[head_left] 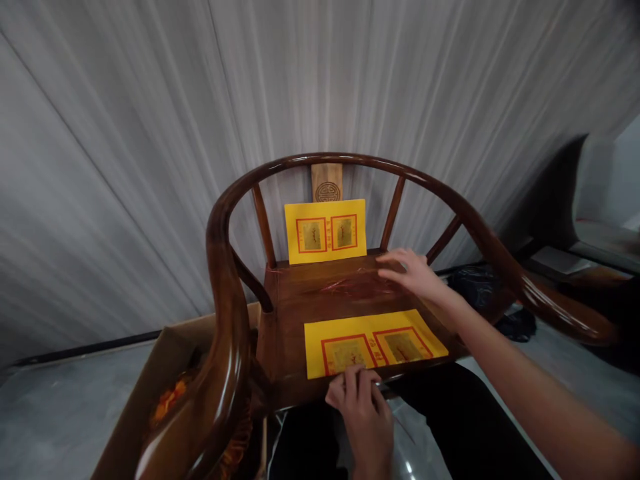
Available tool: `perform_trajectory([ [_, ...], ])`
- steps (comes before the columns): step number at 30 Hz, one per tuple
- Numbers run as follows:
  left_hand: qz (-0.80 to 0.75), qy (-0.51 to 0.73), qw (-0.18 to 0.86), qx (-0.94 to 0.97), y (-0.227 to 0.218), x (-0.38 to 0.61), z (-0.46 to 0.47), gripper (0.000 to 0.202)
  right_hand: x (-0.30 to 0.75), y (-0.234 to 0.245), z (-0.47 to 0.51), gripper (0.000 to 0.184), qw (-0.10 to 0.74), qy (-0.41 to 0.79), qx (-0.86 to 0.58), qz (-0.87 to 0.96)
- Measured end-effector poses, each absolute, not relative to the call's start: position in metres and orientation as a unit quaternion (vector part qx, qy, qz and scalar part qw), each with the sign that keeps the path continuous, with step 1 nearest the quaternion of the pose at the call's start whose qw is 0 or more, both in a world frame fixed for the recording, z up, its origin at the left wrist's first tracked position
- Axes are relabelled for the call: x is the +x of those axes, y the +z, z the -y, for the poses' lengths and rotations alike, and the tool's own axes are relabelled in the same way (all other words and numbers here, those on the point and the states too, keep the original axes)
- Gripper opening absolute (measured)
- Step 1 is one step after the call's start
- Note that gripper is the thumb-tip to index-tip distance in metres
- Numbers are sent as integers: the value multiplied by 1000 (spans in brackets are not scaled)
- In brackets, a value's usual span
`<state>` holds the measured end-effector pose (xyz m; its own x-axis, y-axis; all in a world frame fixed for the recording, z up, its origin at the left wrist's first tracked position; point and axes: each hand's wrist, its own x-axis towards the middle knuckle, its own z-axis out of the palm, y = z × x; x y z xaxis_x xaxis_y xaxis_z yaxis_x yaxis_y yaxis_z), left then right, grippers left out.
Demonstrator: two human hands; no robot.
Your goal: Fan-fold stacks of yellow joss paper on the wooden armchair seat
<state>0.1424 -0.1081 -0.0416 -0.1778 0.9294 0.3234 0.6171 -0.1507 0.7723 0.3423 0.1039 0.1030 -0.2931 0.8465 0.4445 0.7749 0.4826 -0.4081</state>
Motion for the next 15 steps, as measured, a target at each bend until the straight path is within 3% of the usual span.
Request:
perform_trajectory([
  [3,-609,443,157,639,-62,162,101,25,284,156,-174,32,294,-13,-493,818],
  [6,-574,456,113,671,-88,185,96,18,239,185,-246,39,226,-56,-486,842],
  [10,-570,429,60,698,-117,213,90,11,212,193,-318,58,203,-62,-499,840],
  [15,-579,424,3,696,-120,222,79,20,209,178,-355,56,198,-77,-510,833],
])
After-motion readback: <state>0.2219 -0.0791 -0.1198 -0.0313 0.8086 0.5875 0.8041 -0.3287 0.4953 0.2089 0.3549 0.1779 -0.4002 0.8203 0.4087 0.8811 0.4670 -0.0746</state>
